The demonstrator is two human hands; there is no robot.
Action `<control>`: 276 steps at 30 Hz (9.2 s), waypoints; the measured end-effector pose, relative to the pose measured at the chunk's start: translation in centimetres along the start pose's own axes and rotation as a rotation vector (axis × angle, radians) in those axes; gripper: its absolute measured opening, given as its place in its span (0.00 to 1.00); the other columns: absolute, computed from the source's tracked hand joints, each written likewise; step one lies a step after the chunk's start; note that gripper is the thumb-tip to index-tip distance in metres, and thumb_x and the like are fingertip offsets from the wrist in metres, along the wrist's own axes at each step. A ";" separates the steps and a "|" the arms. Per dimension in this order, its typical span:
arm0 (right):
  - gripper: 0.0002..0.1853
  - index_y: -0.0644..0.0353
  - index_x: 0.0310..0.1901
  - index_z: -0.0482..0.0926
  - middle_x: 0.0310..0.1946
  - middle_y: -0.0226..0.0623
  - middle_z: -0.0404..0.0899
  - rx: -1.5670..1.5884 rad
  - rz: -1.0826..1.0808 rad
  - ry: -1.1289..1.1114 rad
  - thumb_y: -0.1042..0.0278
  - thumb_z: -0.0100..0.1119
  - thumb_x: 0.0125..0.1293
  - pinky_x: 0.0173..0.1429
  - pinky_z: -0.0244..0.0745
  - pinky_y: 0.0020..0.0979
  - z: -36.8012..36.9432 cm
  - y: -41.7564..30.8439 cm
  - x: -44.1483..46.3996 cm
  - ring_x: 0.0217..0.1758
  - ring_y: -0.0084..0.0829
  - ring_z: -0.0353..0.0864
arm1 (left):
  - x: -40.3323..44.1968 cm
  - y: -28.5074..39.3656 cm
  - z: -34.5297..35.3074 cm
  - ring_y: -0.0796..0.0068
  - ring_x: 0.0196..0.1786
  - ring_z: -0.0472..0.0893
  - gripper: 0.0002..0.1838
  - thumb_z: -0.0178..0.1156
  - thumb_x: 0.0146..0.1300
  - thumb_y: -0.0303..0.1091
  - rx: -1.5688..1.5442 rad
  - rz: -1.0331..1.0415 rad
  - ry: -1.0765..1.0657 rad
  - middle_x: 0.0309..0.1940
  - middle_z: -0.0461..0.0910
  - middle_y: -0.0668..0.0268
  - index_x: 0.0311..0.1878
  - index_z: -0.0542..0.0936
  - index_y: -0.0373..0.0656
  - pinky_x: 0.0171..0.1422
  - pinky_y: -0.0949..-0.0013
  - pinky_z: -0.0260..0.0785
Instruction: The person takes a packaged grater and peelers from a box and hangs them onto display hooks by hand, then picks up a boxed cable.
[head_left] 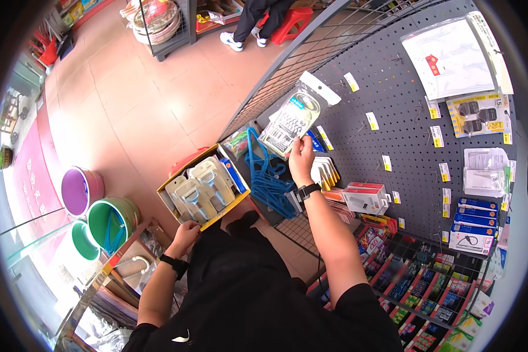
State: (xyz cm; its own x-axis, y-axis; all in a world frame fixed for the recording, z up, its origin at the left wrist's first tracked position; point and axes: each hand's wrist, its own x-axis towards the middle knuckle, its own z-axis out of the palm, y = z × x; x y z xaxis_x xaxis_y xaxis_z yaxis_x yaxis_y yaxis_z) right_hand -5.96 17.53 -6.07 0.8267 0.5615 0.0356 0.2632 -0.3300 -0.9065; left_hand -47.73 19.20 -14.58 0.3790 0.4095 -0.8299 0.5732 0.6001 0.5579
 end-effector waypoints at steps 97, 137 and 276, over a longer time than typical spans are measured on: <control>0.25 0.60 0.63 0.75 0.54 0.43 0.82 -0.153 -0.041 -0.818 0.59 0.67 0.68 0.57 0.80 0.36 -5.4 -3.7 -18.1 0.53 0.40 0.85 | -8.0 17.6 1.4 0.83 0.37 0.77 0.04 0.62 0.67 0.25 -0.145 0.638 -0.031 0.32 0.79 0.73 0.42 0.78 0.40 0.45 0.77 0.69; 0.24 0.64 0.62 0.77 0.48 0.31 0.83 0.528 0.142 -0.516 0.57 0.66 0.72 0.53 0.77 0.26 -21.0 -1.3 -18.9 0.49 0.19 0.80 | -15.6 20.8 24.2 0.73 0.57 0.80 0.21 0.57 0.73 0.27 0.172 0.443 -0.552 0.57 0.80 0.61 0.67 0.71 0.33 0.62 0.67 0.74; 0.30 0.64 0.60 0.77 0.46 0.46 0.86 0.361 0.039 -0.251 0.44 0.64 0.70 0.49 0.78 0.35 -24.1 -1.7 -21.9 0.47 0.35 0.86 | -16.4 22.0 28.2 0.76 0.54 0.77 0.22 0.53 0.73 0.29 0.436 0.508 -0.600 0.54 0.79 0.64 0.67 0.71 0.33 0.59 0.70 0.70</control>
State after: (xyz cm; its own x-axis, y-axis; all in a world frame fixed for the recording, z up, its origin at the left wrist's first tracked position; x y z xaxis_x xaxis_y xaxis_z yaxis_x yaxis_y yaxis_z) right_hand -12.52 -12.51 4.83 0.6743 0.7356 -0.0641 0.0067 -0.0929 -0.9957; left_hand -20.84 6.28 11.12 0.9076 0.0530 -0.4166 0.4119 0.0800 0.9077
